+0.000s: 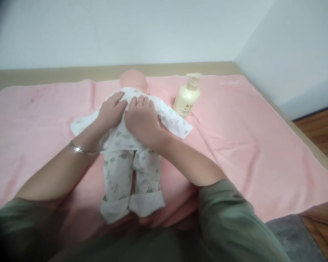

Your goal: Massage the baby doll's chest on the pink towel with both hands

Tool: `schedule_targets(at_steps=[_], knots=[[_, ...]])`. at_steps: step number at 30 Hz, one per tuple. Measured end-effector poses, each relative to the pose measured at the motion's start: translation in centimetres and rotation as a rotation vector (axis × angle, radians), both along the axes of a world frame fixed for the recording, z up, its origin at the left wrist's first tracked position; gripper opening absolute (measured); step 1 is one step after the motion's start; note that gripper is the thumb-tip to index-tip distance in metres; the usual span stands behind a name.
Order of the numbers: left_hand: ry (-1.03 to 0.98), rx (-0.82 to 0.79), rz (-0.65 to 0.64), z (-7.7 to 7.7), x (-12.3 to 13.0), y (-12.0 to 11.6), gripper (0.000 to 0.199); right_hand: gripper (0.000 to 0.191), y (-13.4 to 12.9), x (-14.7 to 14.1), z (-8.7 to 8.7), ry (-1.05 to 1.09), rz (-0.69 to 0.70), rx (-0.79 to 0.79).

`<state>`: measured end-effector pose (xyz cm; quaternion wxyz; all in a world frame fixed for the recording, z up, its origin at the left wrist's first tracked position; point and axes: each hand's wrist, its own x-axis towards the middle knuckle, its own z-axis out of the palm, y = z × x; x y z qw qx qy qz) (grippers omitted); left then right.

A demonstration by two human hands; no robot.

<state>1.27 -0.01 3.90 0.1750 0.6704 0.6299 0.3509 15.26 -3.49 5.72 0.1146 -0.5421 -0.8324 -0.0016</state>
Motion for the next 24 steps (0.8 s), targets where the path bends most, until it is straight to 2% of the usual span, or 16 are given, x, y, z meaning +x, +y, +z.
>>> schedule_targets(at_steps=[4, 8, 11, 17, 19, 24], knots=[[0.011, 0.044, 0.037, 0.0, 1.1, -1.1, 0.031, 0.062, 2.3, 0.9, -0.2, 0.079, 0.062, -0.068], [0.011, 0.036, -0.005, 0.3, 2.0, -2.5, 0.031, 0.066, 5.2, 2.1, 0.0, 0.163, 0.039, -0.142], [-0.016, 0.018, -0.013, 0.1, 1.8, -2.2, 0.037, 0.064, 4.4, 1.8, -0.1, 0.137, 0.006, -0.092], [-0.06, 0.047, 0.017, -0.1, 0.5, -0.4, 0.036, 0.062, 0.0, -0.1, -0.8, 0.07, -0.003, 0.068], [-0.042, 0.057, 0.017, 0.1, 0.6, -0.5, 0.033, 0.062, 0.3, -0.1, -0.9, 0.075, 0.035, 0.062], [0.079, 0.095, 0.011, -0.2, 1.8, -2.0, 0.028, 0.063, 3.8, 1.4, -0.7, 0.135, 0.041, -0.062]])
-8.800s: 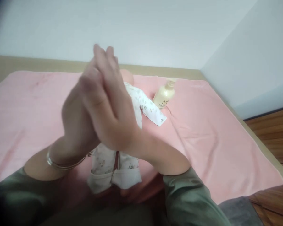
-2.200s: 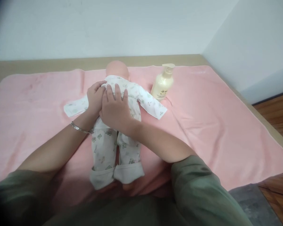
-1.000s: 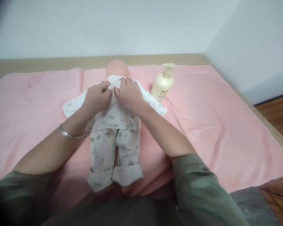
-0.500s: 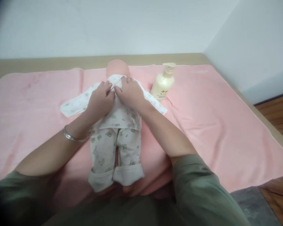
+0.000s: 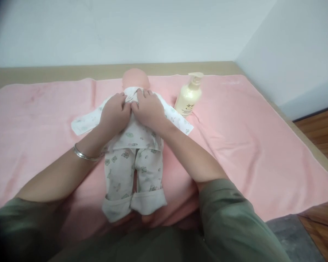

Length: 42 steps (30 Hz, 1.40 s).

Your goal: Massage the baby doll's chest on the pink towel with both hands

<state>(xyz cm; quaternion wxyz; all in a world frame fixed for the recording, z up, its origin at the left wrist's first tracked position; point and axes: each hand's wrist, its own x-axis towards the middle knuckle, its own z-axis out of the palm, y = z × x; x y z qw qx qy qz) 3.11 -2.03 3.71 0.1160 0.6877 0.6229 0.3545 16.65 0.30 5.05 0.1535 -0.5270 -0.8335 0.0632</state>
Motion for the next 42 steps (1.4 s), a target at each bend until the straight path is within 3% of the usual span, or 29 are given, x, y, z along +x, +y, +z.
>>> schedule_targets(at_steps=[6, 12, 16, 20, 24, 29, 33, 38, 42], knots=[[-0.053, 0.046, -0.025, -0.6, 0.1, 0.3, 0.027, 0.064, 1.1, 0.2, -0.3, 0.043, -0.013, 0.012], [-0.172, -0.018, 0.003, -0.8, -2.0, 2.2, 0.03, 0.061, -1.4, -0.9, -0.3, -0.001, -0.055, 0.062], [-0.191, -0.003, 0.022, -0.9, -1.9, 1.9, 0.026, 0.061, -2.8, -1.6, -0.3, -0.026, -0.037, 0.132], [-0.104, 0.034, 0.005, -0.4, -0.6, 0.3, 0.026, 0.059, -0.1, -0.4, 0.1, 0.034, 0.034, 0.006], [-0.039, 0.077, -0.058, -0.1, 0.0, -0.3, 0.026, 0.059, 2.4, 1.0, 0.2, 0.088, 0.001, -0.053], [-0.117, -0.014, 0.004, -0.6, -1.2, 1.2, 0.04, 0.058, -0.7, -0.5, -0.4, 0.03, -0.063, 0.05], [-0.181, -0.012, 0.038, -1.2, -1.6, 1.8, 0.046, 0.058, -2.9, -1.6, -0.5, 0.02, -0.019, 0.09], [-0.189, 0.008, 0.05, -1.4, -0.9, 1.4, 0.05, 0.061, -0.3, -0.6, -0.5, 0.085, 0.003, 0.005], [-0.137, 0.019, 0.054, -1.4, -0.7, 1.4, 0.053, 0.061, 1.1, 0.0, -1.1, 0.142, -0.022, 0.043]])
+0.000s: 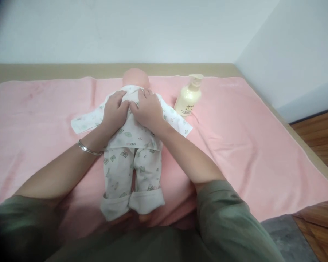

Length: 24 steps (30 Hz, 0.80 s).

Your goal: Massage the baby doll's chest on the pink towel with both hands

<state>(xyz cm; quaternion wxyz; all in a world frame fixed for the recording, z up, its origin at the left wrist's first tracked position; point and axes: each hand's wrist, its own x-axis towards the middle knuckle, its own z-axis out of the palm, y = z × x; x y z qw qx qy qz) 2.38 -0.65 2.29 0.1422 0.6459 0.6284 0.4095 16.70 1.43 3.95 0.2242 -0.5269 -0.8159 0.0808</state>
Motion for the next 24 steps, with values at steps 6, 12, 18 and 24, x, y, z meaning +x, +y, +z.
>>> schedule_targets(at_steps=[6, 12, 18, 24], knots=[[0.075, 0.0, 0.013, 0.0, -0.2, 0.2, 0.051, 0.058, -0.5, -0.3, -0.6, 0.006, 0.005, 0.035], [0.246, 0.019, -0.031, 1.0, 1.4, -2.1, 0.045, 0.06, 0.6, 0.8, 0.8, -0.021, 0.069, -0.054], [0.245, 0.014, -0.077, 1.2, 0.7, -1.1, 0.042, 0.067, -1.7, 0.3, 1.9, -0.142, 0.005, -0.101], [0.203, -0.026, -0.024, 1.1, -0.6, 0.3, 0.034, 0.054, -4.8, -1.6, 1.5, -0.228, 0.108, 0.041]])
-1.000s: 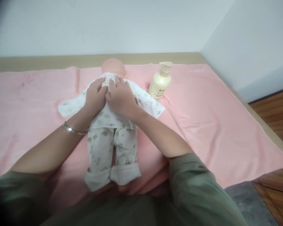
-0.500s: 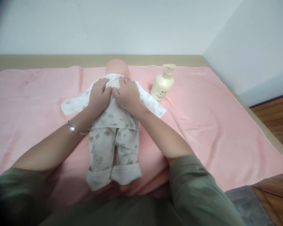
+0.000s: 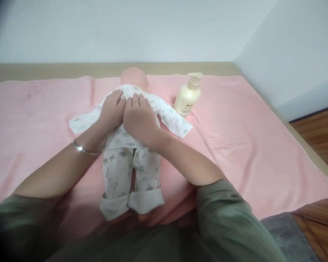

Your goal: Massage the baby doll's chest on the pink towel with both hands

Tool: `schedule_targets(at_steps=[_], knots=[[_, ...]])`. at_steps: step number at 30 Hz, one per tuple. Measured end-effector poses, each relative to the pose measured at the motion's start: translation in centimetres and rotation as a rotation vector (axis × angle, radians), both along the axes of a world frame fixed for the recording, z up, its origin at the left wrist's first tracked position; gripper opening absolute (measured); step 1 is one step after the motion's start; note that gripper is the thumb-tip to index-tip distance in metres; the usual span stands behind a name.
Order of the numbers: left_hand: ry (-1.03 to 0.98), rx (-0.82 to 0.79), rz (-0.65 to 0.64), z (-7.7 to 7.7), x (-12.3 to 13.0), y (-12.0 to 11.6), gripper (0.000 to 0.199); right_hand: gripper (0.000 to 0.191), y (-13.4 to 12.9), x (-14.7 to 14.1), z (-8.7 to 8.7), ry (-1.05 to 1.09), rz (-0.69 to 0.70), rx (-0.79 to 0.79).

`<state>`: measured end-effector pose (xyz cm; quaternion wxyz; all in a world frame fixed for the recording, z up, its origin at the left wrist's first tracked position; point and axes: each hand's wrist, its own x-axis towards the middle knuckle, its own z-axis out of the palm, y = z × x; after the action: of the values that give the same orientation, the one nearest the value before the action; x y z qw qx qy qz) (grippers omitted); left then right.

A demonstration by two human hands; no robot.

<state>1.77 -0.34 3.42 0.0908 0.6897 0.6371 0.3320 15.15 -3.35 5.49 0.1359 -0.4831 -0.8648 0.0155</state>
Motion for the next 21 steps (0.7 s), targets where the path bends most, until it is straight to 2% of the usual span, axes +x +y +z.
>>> schedule_targets(at_steps=[2, 4, 7, 11, 16, 18, 21], knots=[[0.03, 0.02, -0.006, 0.0, 0.7, -0.8, 0.036, 0.053, 1.6, 0.5, 0.2, 0.002, 0.01, -0.076], [0.046, 0.041, -0.034, 0.0, 1.6, -1.9, 0.038, 0.053, 3.6, 1.3, 0.2, 0.035, -0.054, -0.143], [0.057, 0.039, -0.059, 0.1, 2.5, -3.0, 0.041, 0.051, 5.3, 1.9, 0.0, 0.09, -0.127, -0.137], [0.03, 0.018, -0.073, 0.3, 1.7, -2.0, 0.044, 0.051, 3.7, 1.5, 0.3, 0.061, -0.131, -0.094], [-0.093, -0.05, -0.018, 0.3, -0.4, 0.2, 0.044, 0.046, 1.3, 1.0, 1.9, -0.002, -0.015, -0.167], [-0.103, -0.046, 0.004, 0.2, -0.3, 0.1, 0.043, 0.043, 1.8, 1.3, 2.0, 0.025, -0.004, -0.19], [-0.03, -0.013, -0.004, 0.2, 0.8, -0.9, 0.043, 0.043, 3.8, 1.9, 1.0, 0.119, -0.04, -0.197]])
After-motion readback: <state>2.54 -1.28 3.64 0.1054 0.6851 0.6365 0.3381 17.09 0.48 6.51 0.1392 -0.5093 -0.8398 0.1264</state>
